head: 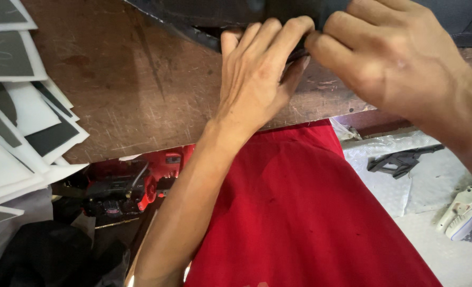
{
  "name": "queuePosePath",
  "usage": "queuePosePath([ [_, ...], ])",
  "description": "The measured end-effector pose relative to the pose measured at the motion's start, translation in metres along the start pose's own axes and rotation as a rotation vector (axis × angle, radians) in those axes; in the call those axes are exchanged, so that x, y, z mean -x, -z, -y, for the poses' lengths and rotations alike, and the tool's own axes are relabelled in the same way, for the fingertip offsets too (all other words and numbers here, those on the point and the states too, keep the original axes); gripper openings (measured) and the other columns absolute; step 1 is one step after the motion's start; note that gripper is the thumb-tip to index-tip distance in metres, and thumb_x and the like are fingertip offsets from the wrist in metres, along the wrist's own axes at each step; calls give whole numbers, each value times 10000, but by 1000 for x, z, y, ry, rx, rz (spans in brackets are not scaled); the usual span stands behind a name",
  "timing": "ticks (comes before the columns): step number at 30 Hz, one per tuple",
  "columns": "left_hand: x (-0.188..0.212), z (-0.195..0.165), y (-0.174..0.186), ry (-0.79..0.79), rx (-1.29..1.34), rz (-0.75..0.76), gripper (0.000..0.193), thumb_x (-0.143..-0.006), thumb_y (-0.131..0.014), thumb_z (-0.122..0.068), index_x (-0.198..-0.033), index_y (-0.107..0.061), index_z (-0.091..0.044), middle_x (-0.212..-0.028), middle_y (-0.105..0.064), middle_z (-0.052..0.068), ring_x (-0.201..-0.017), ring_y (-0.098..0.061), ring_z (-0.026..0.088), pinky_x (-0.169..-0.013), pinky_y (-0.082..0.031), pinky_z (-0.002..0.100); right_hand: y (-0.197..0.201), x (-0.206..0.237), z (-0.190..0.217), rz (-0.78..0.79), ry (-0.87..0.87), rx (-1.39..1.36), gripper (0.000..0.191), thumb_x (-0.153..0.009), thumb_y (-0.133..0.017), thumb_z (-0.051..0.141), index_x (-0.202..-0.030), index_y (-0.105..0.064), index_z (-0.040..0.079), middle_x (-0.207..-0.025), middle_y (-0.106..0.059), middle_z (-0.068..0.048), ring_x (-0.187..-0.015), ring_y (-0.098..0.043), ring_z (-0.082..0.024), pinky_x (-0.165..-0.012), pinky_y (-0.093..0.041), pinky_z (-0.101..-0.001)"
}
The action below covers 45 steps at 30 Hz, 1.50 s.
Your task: The person works at a wooden workbench on a black fabric bag, aligning and pressing a zipper tape along the bag's open edge, working section by section along the seam and smoothing the fabric and zipper strip into place by hand.
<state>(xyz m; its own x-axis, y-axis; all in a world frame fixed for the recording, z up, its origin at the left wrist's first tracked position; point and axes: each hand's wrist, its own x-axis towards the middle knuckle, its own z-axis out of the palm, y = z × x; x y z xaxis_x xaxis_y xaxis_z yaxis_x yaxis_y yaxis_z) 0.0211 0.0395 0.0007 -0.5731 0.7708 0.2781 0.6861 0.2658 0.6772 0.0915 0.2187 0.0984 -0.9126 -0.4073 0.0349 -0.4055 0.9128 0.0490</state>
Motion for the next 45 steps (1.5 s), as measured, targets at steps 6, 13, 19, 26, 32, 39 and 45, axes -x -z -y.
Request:
queuePosePath([
  [6, 0, 1, 3, -8, 35, 1, 460, -933, -832, -139, -1286, -546, -211, -992, -583, -38, -951, -579, 161, -874, -339, 361, 14, 13, -7, 126, -105, -71, 182, -793, -783, 153, -934, -725, 53, -812, -678, -35, -783, -695, -178, -691, -554, -331],
  [13, 0, 3, 4, 1, 41, 35, 468, -939, -812, -142, -1328, -564, -217, -1042, -595, -31, -944, -581, 167, -873, -334, 372, 3, 22, -7, -43, -127, -156, 107, -930, -774, 87, -997, -723, 20, -879, -688, -58, -836, -693, -192, -746, -548, -332],
  [19, 1, 3, 6, 9, 56, 55, 481, -948, -807, -147, -1344, -539, -196, -1047, -607, -33, -985, -584, 167, -897, -341, 367, -1, 8, -6, -18, -81, -123, 163, -830, -790, 93, -964, -718, 36, -814, -659, -34, -777, -670, -201, -714, -555, -337],
  [26, 6, 4, 11, 18, 114, 64, 529, -947, -794, -134, -1407, -537, -176, -1134, -627, -23, -1019, -591, 170, -923, -363, 359, 12, 3, -9, 74, -118, -138, 158, -834, -788, 91, -968, -719, 42, -812, -663, -52, -745, -673, -203, -664, -546, -345],
  [32, 10, 3, 9, 25, 129, -29, 318, -992, -807, -222, -1228, -611, -139, -1117, -630, -17, -1034, -594, 184, -949, -394, 346, 5, 25, -15, -25, -320, -415, 117, -970, -751, -23, -1078, -712, -44, -893, -678, -143, -717, -663, -237, -642, -512, -356],
  [39, 5, -1, -2, -21, 64, -98, 142, -977, -799, -209, -996, -669, -153, -1042, -578, -31, -986, -566, 174, -896, -366, 354, -11, 47, -5, -26, -405, -366, 65, -1054, -725, 48, -1072, -688, -2, -850, -668, -101, -711, -645, -212, -682, -506, -346],
  [45, 4, 9, 3, -76, 118, -38, 150, -953, -823, -192, -1006, -689, -152, -1066, -558, -40, -1002, -548, 165, -938, -348, 378, -10, 37, -3, -3, -285, -195, 97, -910, -803, 83, -944, -726, 36, -736, -668, -46, -684, -641, -190, -641, -478, -347],
])
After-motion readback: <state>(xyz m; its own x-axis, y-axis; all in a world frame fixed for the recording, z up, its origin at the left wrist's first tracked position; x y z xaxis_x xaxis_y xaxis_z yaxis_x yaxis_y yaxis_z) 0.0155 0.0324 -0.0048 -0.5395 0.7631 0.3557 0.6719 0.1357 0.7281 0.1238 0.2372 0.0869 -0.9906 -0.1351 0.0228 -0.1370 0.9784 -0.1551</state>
